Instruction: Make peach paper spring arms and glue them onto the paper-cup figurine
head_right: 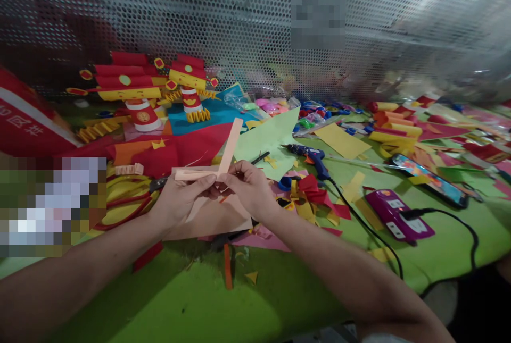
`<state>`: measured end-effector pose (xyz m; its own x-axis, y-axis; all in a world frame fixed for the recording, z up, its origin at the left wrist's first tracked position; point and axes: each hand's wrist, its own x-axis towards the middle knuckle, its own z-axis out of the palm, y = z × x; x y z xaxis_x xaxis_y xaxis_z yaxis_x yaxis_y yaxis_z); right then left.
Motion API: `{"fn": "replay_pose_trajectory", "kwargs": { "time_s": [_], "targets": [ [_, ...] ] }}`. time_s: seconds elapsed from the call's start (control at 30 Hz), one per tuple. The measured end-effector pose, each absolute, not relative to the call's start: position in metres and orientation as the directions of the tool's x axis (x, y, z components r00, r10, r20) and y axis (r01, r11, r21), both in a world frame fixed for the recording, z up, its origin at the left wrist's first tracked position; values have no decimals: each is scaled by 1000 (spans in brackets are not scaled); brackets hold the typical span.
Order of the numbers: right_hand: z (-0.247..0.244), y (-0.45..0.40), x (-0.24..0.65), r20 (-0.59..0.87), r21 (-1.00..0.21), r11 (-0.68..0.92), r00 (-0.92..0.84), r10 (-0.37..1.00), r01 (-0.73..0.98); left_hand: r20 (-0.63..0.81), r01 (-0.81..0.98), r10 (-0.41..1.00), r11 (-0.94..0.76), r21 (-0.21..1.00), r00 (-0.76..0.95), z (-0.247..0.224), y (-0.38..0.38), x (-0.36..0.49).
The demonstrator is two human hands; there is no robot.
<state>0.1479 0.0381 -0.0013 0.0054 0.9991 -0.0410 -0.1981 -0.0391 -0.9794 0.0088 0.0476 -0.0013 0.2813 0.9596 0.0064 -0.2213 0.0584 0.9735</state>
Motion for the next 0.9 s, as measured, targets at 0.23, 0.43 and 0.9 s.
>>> {"fn": "replay_pose_trajectory", "kwargs": {
  "time_s": [0.23, 0.43, 0.9],
  "targets": [
    [-4, 38, 148, -26, -982, -22, 15, 1000, -186, 34, -221, 957, 32, 975, 288, -5, 48, 10],
    [-7, 36, 147, 20, -982, 25, 29, 999, -185, 45, -210, 958, 16, 978, 284, -2, 47, 12],
    [-1, 43, 159, -78, -992, -56, -210, 975, 110, 59, 129, 936, -110, 985, 346, 1, 53, 6]
  ]
}}
